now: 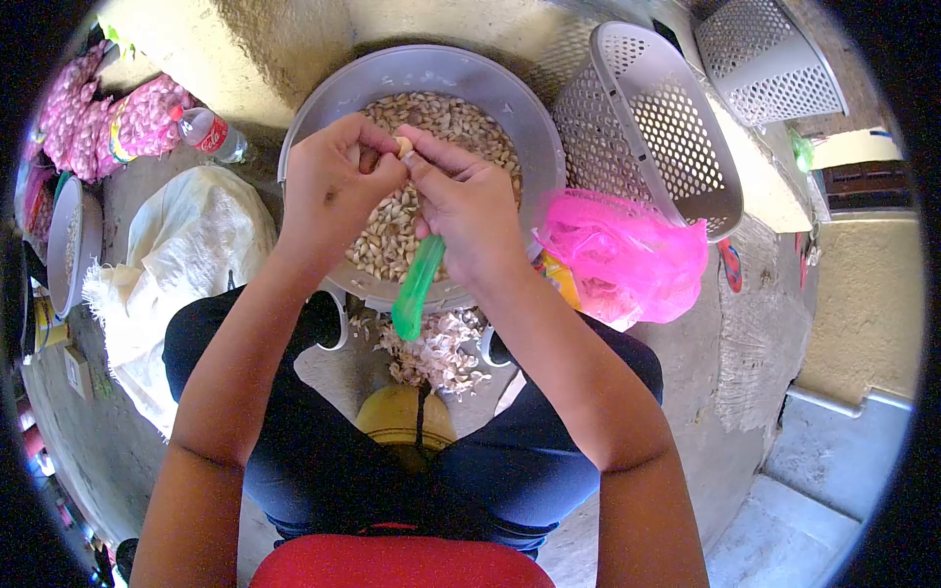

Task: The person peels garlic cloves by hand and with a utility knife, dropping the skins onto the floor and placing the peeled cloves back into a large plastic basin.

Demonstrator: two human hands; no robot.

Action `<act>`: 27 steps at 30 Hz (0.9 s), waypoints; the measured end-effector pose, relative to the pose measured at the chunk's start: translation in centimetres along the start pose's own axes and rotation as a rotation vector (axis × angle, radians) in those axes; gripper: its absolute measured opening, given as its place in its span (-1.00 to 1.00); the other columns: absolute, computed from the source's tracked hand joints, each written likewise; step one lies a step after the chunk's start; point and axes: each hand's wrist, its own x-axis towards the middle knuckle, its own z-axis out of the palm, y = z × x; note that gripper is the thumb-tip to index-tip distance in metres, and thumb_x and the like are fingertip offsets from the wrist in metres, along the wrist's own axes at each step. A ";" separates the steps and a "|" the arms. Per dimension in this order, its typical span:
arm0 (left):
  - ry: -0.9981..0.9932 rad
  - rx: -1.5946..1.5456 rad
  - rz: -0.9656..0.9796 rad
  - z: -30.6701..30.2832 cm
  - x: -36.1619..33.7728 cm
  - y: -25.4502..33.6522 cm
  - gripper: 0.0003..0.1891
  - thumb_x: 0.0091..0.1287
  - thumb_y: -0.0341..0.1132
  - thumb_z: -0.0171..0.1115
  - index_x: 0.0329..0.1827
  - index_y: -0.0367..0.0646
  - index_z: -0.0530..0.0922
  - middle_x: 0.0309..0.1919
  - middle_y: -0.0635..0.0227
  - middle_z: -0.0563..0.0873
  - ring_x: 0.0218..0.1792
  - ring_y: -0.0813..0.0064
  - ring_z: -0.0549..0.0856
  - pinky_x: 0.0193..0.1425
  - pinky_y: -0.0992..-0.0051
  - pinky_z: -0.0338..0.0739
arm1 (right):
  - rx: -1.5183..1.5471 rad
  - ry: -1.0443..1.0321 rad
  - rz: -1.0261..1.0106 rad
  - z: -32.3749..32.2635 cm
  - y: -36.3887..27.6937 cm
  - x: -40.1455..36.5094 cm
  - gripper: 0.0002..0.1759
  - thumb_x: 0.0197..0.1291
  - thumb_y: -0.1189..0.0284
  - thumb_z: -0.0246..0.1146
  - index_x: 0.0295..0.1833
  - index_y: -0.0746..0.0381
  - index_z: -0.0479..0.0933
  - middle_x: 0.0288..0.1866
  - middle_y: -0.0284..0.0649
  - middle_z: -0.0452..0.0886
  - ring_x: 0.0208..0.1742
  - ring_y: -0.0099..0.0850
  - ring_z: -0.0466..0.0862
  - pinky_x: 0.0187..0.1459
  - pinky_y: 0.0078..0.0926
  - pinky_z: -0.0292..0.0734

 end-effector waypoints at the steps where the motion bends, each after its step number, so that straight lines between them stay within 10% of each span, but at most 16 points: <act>1: -0.007 -0.022 -0.004 0.1 0.0 -0.2 -0.86 -0.06 -0.42 0.23 -0.49 -0.33 0.52 -0.72 0.27 0.50 -0.67 0.56 0.47 -0.55 0.55 0.36 | -0.005 -0.005 -0.003 0.0 0.0 -0.1 -0.66 0.11 0.45 0.18 0.04 0.28 0.45 -0.65 -0.50 0.36 -0.70 -0.74 0.26 -0.67 -0.72 0.24; 5: -0.021 0.010 0.053 0.1 0.1 -0.3 -0.88 -0.01 -0.42 0.24 -0.45 -0.29 0.54 -0.74 0.52 0.40 -0.64 0.80 0.31 -0.61 0.69 0.20 | 0.051 0.032 0.036 0.0 -0.3 -0.2 -0.66 0.13 0.47 0.16 0.04 0.30 0.43 -0.68 -0.50 0.33 -0.73 -0.73 0.23 -0.68 -0.72 0.22; 11: -0.031 0.038 0.170 0.0 0.0 -0.1 -0.86 0.00 -0.42 0.25 -0.42 -0.31 0.55 -0.72 0.50 0.42 -0.63 0.79 0.33 -0.60 0.69 0.21 | 0.080 0.006 0.077 -0.7 -0.4 0.3 -0.64 0.13 0.46 0.16 0.06 0.31 0.41 -0.70 -0.51 0.31 -0.74 -0.72 0.22 -0.67 -0.71 0.23; 14: -0.030 0.020 0.120 0.0 0.2 -0.4 -0.87 -0.04 -0.42 0.22 -0.46 -0.31 0.53 -0.68 0.25 0.54 -0.66 0.47 0.51 -0.54 0.52 0.38 | 0.058 0.003 0.075 -0.6 -0.3 0.2 -0.63 0.11 0.45 0.18 0.06 0.30 0.41 -0.68 -0.51 0.31 -0.73 -0.72 0.22 -0.67 -0.72 0.23; 27: -0.034 0.030 0.007 -0.4 0.0 -0.4 -0.85 -0.07 -0.40 0.21 -0.48 -0.33 0.52 -0.71 0.24 0.52 -0.67 0.51 0.50 -0.55 0.53 0.38 | 0.022 0.021 0.048 0.2 0.0 -0.4 -0.67 0.10 0.47 0.18 0.01 0.27 0.47 -0.65 -0.50 0.37 -0.73 -0.73 0.23 -0.67 -0.73 0.23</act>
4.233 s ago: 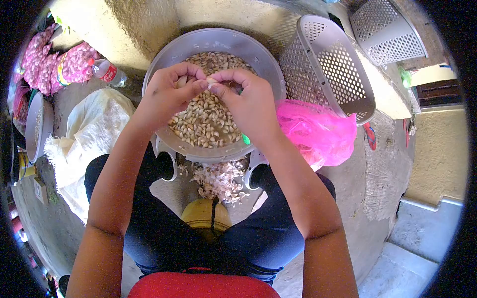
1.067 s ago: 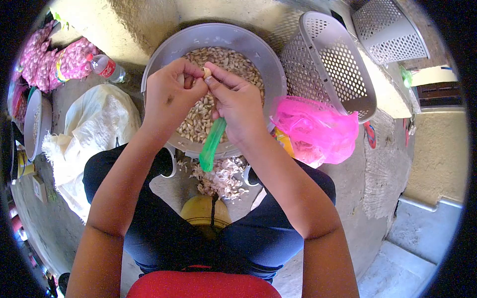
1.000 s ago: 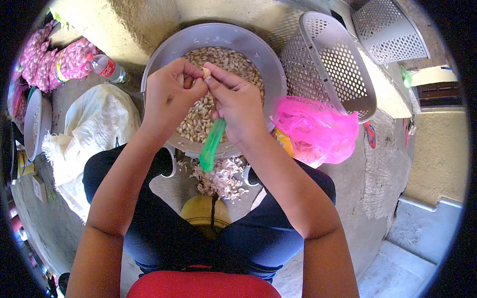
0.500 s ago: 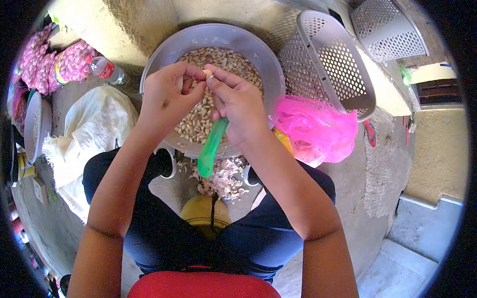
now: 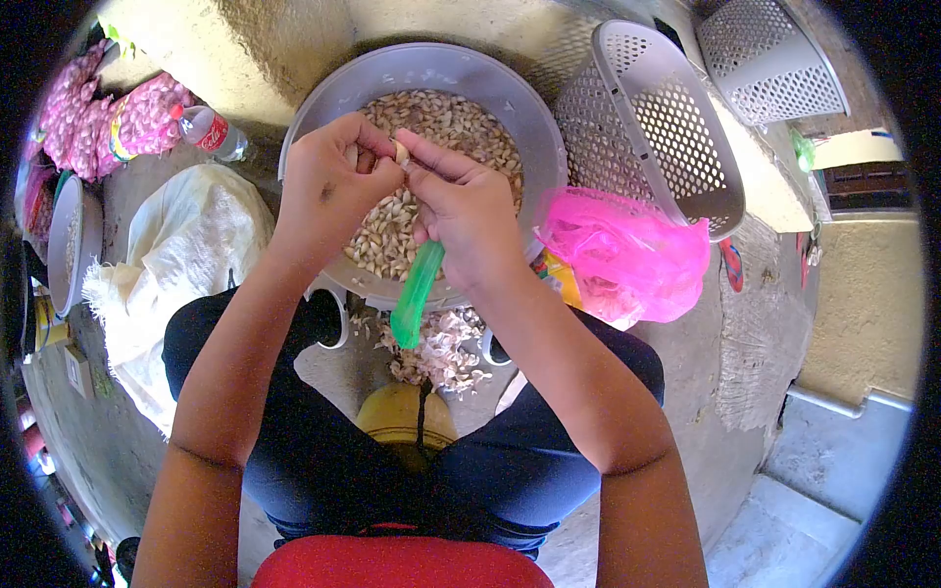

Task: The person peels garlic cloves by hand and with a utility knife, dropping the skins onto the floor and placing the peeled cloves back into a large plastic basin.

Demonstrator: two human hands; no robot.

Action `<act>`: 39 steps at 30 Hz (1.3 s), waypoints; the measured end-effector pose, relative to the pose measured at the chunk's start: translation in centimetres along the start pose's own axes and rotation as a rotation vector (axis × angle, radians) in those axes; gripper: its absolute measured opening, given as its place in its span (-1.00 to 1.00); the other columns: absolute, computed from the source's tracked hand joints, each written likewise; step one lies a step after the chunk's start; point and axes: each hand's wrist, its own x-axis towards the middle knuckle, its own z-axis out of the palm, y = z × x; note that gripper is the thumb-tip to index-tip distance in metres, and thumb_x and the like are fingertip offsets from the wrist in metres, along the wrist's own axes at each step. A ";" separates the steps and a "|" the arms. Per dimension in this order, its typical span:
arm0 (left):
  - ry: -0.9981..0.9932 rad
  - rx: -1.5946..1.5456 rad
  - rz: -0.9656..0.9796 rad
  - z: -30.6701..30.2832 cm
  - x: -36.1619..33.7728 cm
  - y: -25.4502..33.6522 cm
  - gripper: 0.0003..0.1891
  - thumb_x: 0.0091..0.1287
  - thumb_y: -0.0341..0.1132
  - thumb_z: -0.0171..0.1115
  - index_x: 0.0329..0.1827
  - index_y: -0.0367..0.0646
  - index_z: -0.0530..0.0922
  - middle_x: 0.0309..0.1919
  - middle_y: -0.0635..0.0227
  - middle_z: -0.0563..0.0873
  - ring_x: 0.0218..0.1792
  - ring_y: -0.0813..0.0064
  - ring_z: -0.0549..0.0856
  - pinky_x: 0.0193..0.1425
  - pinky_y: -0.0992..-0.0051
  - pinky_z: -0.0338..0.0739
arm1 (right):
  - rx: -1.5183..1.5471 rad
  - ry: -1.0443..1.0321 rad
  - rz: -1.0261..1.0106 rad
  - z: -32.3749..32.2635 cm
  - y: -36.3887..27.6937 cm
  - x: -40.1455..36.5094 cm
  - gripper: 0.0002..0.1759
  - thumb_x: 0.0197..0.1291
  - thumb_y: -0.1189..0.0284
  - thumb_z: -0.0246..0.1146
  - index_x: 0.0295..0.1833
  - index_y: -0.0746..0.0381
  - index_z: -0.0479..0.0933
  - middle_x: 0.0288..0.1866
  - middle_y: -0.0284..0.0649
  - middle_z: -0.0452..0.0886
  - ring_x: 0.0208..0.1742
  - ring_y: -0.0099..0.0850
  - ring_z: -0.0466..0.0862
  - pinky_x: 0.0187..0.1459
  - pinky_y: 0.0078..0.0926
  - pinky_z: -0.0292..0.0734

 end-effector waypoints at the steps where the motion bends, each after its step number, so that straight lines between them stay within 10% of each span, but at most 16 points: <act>1: -0.008 -0.004 -0.012 -0.1 0.0 0.2 -0.85 -0.07 -0.40 0.22 -0.48 -0.33 0.52 -0.71 0.24 0.51 -0.67 0.51 0.50 -0.55 0.53 0.38 | 0.002 0.001 0.001 0.1 0.0 -0.1 -0.67 0.10 0.48 0.18 0.02 0.27 0.47 -0.65 -0.50 0.37 -0.73 -0.73 0.23 -0.67 -0.73 0.23; 11: -0.180 -0.092 0.011 -0.4 0.5 -0.7 -0.88 0.08 -0.46 0.23 -0.34 -0.30 0.55 -0.67 0.63 0.38 -0.60 0.83 0.28 -0.58 0.74 0.14 | 0.035 -0.082 0.099 -1.2 -1.2 0.8 -0.70 0.17 0.39 0.12 -0.03 0.30 0.46 -0.72 -0.52 0.27 -0.73 -0.74 0.19 -0.65 -0.74 0.20; 23: -0.144 0.002 0.025 -1.2 0.3 0.4 -0.84 0.05 -0.41 0.30 -0.30 -0.23 0.58 -0.68 0.64 0.33 -0.60 0.82 0.27 -0.57 0.74 0.12 | -0.031 -0.079 0.090 -0.9 -1.3 0.7 -0.72 0.17 0.38 0.13 -0.06 0.31 0.47 -0.72 -0.52 0.28 -0.72 -0.74 0.22 -0.66 -0.74 0.23; 39: -0.385 -0.611 -0.328 -1.7 1.4 -0.9 -0.80 0.13 -0.24 0.25 -0.28 -0.14 0.50 -0.54 0.50 0.54 -0.67 0.83 0.28 -0.65 0.78 0.15 | 0.226 -0.242 0.310 -2.2 -3.3 0.8 -0.82 0.01 0.56 0.08 -0.21 0.33 0.39 -0.46 -0.37 0.37 -0.60 -0.63 0.32 -0.55 -0.70 0.26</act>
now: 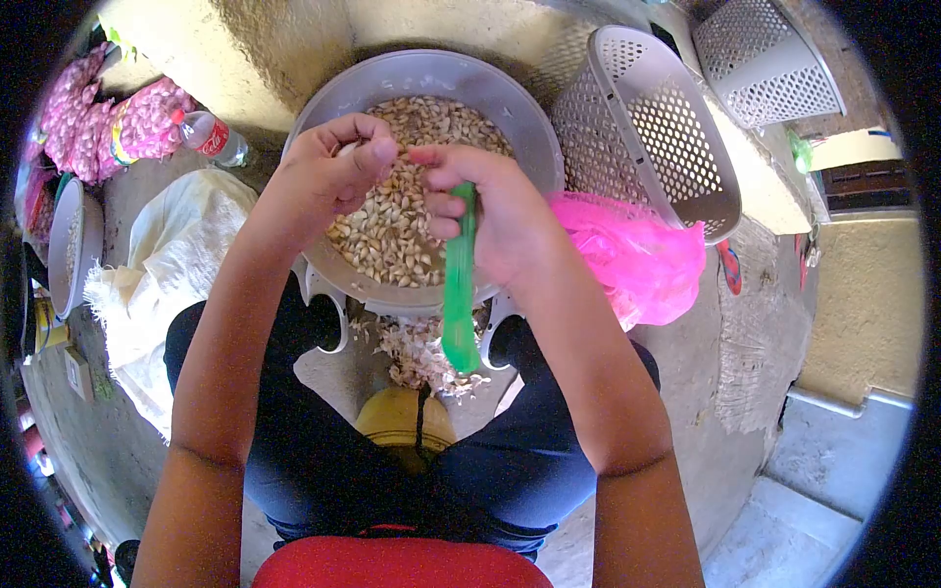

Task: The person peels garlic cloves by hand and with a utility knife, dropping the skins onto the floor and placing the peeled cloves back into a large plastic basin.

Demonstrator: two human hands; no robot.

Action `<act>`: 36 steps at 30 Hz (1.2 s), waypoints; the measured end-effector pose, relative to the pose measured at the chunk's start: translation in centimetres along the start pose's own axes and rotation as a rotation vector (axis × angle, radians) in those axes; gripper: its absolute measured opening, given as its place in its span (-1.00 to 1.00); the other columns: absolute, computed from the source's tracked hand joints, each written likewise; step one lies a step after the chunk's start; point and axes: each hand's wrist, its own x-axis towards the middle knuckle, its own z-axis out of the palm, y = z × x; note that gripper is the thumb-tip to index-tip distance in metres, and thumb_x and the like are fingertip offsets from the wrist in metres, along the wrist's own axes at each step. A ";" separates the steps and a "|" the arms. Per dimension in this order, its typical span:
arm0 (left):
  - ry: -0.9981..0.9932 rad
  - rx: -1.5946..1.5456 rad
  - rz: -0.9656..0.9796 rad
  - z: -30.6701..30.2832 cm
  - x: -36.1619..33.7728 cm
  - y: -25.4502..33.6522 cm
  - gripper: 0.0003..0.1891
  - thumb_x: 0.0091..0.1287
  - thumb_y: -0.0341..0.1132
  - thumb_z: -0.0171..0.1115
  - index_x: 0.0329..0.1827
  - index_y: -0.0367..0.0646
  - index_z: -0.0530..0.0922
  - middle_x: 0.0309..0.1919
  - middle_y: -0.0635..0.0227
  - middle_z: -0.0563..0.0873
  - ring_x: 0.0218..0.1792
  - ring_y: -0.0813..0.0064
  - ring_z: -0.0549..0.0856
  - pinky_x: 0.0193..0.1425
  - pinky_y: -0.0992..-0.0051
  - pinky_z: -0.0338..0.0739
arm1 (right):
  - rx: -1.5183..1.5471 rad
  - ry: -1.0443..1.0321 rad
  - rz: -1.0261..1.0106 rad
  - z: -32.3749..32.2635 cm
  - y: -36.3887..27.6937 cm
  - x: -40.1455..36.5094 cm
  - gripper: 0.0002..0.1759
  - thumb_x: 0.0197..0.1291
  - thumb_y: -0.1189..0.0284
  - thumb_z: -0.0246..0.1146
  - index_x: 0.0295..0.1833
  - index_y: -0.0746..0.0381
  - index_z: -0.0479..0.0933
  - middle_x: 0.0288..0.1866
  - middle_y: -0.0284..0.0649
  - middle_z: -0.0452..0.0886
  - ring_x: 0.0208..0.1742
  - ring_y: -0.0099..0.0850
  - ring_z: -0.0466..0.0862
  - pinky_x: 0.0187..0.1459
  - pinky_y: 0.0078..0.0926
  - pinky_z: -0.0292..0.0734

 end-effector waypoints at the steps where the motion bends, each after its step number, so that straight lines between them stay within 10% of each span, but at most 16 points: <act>1: -0.029 -0.135 -0.008 -0.1 0.1 -0.2 -0.81 0.14 -0.23 0.24 -0.29 -0.13 0.48 -0.51 0.50 0.55 -0.68 0.83 0.27 -0.66 0.79 0.14 | -0.019 0.060 -0.041 0.1 -0.1 -0.1 -0.78 -0.03 0.61 0.07 -0.19 0.35 0.39 -0.45 -0.35 0.37 -0.57 -0.60 0.34 -0.51 -0.68 0.30; 16: -0.160 -0.563 -0.093 0.3 -0.2 -0.4 -0.78 0.24 -0.22 0.13 -0.16 -0.14 0.48 -0.41 0.49 0.56 -0.71 0.88 0.22 -0.73 0.86 0.08 | -0.366 0.105 -0.077 -0.5 -0.4 0.4 -0.65 0.18 0.54 -0.01 0.09 0.39 0.25 -0.18 -0.12 0.53 -0.18 -0.37 0.58 -0.18 -0.51 0.50; 22: -0.152 -0.515 -0.084 -0.4 0.1 -1.1 -0.80 0.20 -0.24 0.18 -0.21 -0.12 0.45 -0.54 0.56 0.45 -0.72 0.88 0.20 -0.75 0.85 0.06 | -1.540 0.242 -0.121 0.0 0.2 0.1 -0.66 0.20 0.33 -0.03 -0.04 0.35 0.39 -0.32 0.02 0.57 -0.31 -0.24 0.60 -0.21 -0.35 0.47; 25: -0.163 -0.562 -0.089 -0.7 0.9 -1.1 -0.86 0.18 -0.32 0.21 -0.28 -0.13 0.45 -0.55 0.55 0.45 -0.68 0.86 0.26 -0.72 0.84 0.09 | -1.634 0.275 0.020 0.6 -0.5 0.3 -0.65 0.20 0.36 -0.02 0.09 0.20 0.37 -0.37 -0.27 0.54 -0.38 -0.49 0.50 -0.31 -0.58 0.41; 36: -0.119 -0.456 -0.039 -0.5 3.0 0.4 -0.82 0.13 -0.31 0.26 -0.35 -0.11 0.42 -0.56 0.47 0.50 -0.73 0.84 0.27 -0.78 0.85 0.08 | -0.798 -0.157 -0.187 -2.1 -4.2 2.0 -0.75 0.17 0.48 0.09 -0.04 0.31 0.38 -0.35 -0.31 0.51 -0.35 -0.59 0.48 -0.28 -0.68 0.40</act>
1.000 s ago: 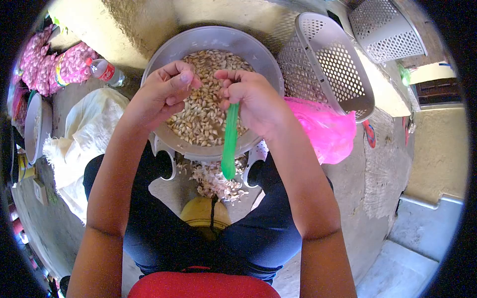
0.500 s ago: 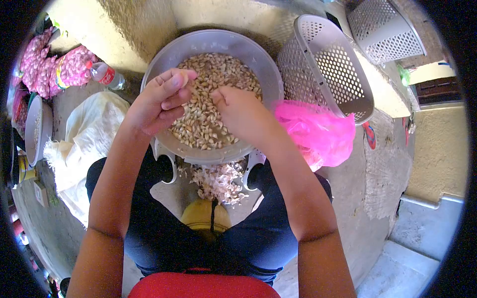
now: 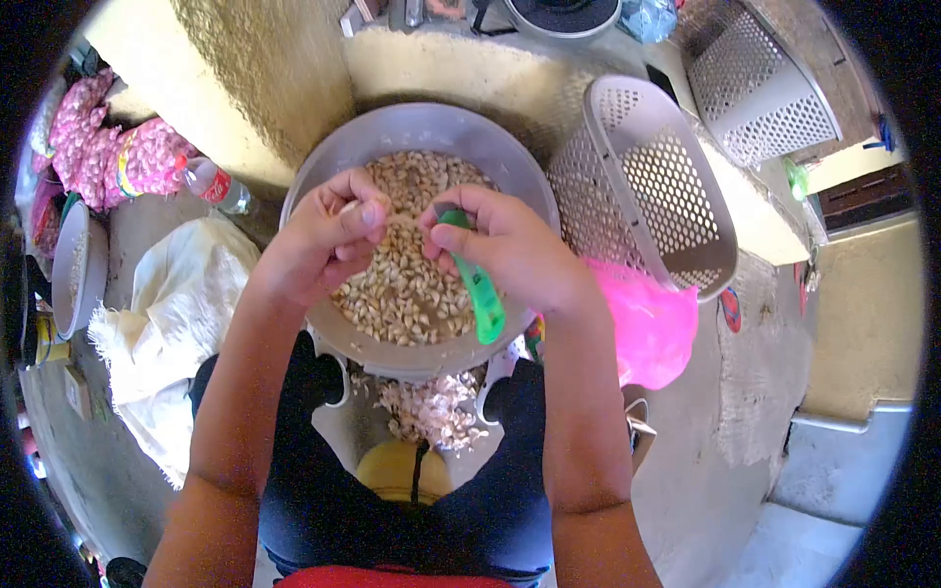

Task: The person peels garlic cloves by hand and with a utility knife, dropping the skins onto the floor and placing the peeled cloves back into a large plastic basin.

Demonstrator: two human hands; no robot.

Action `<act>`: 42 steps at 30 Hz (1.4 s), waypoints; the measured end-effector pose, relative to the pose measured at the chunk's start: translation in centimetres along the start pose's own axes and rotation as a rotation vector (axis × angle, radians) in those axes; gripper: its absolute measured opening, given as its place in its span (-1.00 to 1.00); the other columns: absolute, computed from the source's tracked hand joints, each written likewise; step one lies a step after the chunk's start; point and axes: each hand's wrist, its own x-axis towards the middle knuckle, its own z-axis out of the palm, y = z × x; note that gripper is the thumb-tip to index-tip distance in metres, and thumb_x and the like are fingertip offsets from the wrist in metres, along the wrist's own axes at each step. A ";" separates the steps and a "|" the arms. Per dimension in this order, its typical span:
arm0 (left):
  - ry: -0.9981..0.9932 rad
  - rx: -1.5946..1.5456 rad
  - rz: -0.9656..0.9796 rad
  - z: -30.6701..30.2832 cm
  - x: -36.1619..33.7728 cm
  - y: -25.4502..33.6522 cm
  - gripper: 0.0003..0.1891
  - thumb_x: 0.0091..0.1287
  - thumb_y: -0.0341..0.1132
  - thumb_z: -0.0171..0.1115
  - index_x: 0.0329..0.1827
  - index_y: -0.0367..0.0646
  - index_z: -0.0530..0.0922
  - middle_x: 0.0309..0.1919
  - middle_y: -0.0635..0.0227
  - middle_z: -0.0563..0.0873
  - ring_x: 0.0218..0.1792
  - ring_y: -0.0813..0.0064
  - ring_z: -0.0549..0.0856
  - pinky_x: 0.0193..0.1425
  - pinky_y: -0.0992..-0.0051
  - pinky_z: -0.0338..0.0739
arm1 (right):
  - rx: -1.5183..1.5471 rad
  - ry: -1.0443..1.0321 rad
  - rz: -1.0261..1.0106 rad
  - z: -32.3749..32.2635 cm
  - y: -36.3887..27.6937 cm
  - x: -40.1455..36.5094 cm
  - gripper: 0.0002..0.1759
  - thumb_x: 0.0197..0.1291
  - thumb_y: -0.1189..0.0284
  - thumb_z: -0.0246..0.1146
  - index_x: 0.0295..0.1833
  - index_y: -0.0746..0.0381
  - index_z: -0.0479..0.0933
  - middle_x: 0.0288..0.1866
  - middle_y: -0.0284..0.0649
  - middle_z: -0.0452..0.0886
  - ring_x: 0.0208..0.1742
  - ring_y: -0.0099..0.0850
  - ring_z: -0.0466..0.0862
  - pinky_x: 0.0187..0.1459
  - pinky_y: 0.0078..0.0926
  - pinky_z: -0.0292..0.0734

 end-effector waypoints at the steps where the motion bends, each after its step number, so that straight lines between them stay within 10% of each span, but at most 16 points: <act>1: 0.000 -0.002 -0.003 0.2 0.1 0.3 -0.82 0.12 -0.32 0.26 -0.34 -0.12 0.42 -0.56 0.46 0.50 -0.73 0.84 0.28 -0.79 0.85 0.08 | 0.038 -0.001 -0.038 -0.1 -0.1 0.2 -0.78 0.17 0.49 0.10 -0.07 0.31 0.38 -0.37 -0.31 0.50 -0.36 -0.59 0.48 -0.30 -0.67 0.40; 11: 0.008 -0.051 -0.072 1.0 0.4 1.5 -0.84 0.12 -0.44 0.22 -0.27 -0.18 0.44 -0.60 0.51 0.46 -0.66 0.80 0.38 -0.71 0.81 0.11 | 0.066 0.160 -0.159 1.3 -0.9 1.6 -0.77 0.17 0.45 0.11 -0.08 0.25 0.30 -0.47 -0.40 0.39 -0.51 -0.67 0.40 -0.52 -0.70 0.33; 20: 0.037 0.012 -0.048 0.1 1.1 1.2 -0.77 0.13 -0.42 0.21 -0.16 -0.23 0.45 -0.59 0.48 0.49 -0.62 0.78 0.43 -0.69 0.82 0.11 | -0.291 0.232 -0.215 1.7 -1.2 2.2 -0.68 0.10 0.35 0.19 -0.15 0.30 0.27 -0.29 -0.18 0.42 -0.23 -0.45 0.47 -0.17 -0.50 0.37; 42: 0.042 0.303 -0.093 -0.2 0.0 2.7 -0.79 0.15 -0.30 0.21 -0.21 -0.20 0.51 -0.60 0.41 0.59 -0.60 0.81 0.51 -0.64 0.84 0.17 | -0.442 0.229 -0.257 2.1 -0.4 2.6 -0.72 0.08 0.38 0.17 -0.21 0.29 0.25 -0.40 -0.14 0.42 -0.36 -0.39 0.46 -0.28 -0.45 0.36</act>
